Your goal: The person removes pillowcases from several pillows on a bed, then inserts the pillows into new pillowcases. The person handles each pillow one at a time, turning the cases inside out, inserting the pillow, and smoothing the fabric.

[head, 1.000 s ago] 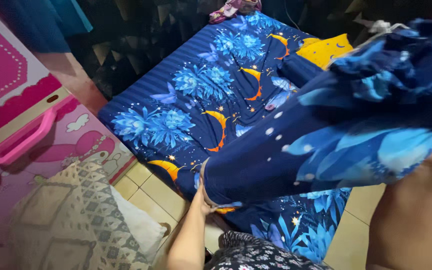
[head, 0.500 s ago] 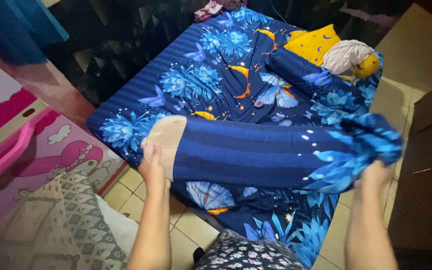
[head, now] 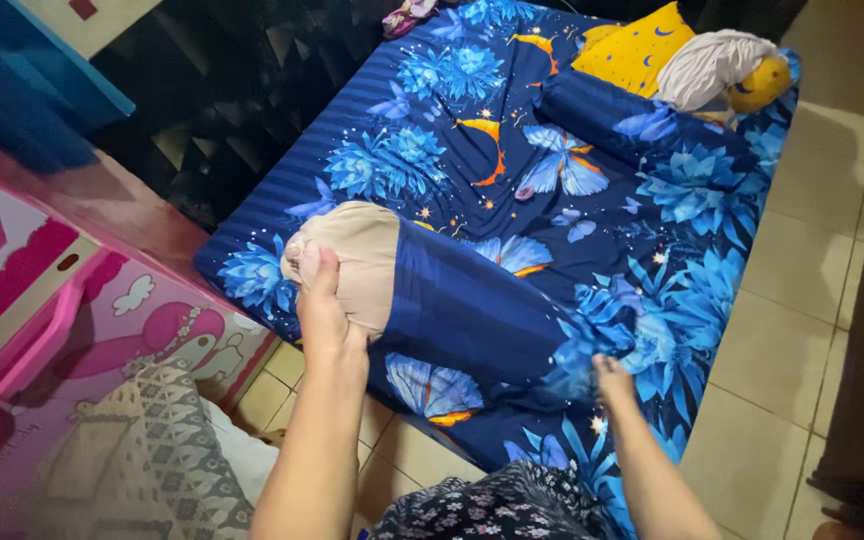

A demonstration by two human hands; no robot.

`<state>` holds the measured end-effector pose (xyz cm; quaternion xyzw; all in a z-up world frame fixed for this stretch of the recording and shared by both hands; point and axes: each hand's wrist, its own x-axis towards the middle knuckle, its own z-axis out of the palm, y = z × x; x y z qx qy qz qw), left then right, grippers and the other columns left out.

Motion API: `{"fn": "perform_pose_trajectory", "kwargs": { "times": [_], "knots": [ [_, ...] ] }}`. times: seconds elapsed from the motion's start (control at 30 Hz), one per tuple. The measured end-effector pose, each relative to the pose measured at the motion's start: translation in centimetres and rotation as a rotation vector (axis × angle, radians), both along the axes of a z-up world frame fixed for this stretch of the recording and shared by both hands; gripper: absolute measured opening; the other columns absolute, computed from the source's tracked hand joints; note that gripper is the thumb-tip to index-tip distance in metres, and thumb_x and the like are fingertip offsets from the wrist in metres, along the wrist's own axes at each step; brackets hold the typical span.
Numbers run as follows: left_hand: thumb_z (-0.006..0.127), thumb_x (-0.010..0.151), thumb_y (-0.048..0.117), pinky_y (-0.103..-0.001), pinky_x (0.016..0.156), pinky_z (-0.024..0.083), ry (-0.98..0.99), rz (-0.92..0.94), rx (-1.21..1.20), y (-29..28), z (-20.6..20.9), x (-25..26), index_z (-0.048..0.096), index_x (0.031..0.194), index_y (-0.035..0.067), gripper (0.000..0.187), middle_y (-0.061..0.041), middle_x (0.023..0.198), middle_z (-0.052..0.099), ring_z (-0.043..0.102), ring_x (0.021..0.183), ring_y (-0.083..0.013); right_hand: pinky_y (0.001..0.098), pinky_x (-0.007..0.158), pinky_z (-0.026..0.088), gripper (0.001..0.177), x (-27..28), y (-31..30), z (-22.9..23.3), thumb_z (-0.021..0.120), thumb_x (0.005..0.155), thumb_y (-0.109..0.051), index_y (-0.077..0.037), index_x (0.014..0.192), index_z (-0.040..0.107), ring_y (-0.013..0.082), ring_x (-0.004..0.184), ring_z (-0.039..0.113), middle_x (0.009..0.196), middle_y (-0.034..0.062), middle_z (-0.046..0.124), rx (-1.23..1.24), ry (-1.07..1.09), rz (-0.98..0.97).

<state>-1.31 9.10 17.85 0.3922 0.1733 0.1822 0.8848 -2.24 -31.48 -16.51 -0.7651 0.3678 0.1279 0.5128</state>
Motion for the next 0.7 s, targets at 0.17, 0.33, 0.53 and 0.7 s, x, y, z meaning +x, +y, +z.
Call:
{"fn": "perform_pose_trajectory", "kwargs": {
  "times": [0.17,0.33,0.53,0.7],
  "knots": [
    [0.063,0.095,0.032,-0.051,0.099,0.055,0.02,-0.108,-0.174,-1.9,3.2,-1.6,0.056,0.138,0.006,0.05,-0.015,0.13,0.068,0.068,0.116,-0.0326,0.0565,0.074,0.057,0.07,-2.8,4.5,-2.1,0.064,0.089,-0.058,-0.021,0.147,0.056,0.0379,0.115,0.059,0.145,0.0061,0.056,0.29,0.197,-0.004],
    [0.063,0.098,0.031,-0.052,0.104,0.052,-0.113,-0.202,-0.154,-1.3,7.4,-4.9,0.055,0.14,0.006,0.05,-0.014,0.135,0.065,0.065,0.121,-0.0321,0.0601,0.077,0.057,0.082,-0.6,6.4,-2.6,0.066,0.087,-0.063,-0.015,0.15,0.048,0.0381,0.116,0.059,0.15,0.0071,0.05,0.42,0.292,0.003],
    [0.065,0.097,0.033,-0.053,0.106,0.052,-0.149,-0.156,-0.14,0.9,11.5,-6.9,0.055,0.14,0.002,0.053,-0.017,0.137,0.065,0.065,0.124,-0.0344,0.0602,0.071,0.054,0.087,0.5,12.2,-1.8,0.074,0.084,-0.057,-0.003,0.148,0.05,0.043,0.113,0.061,0.141,0.0173,0.056,0.503,0.549,0.018],
    [0.065,0.096,0.032,-0.053,0.107,0.052,-0.162,-0.047,-0.099,3.3,10.1,-8.9,0.054,0.141,0.005,0.053,-0.016,0.138,0.064,0.064,0.125,-0.0334,0.0576,0.068,0.052,0.061,1.7,10.7,-1.5,0.073,0.092,-0.047,-0.003,0.129,0.054,0.043,0.1,0.062,0.122,0.019,0.06,0.129,0.176,-0.172]
  ]
}}
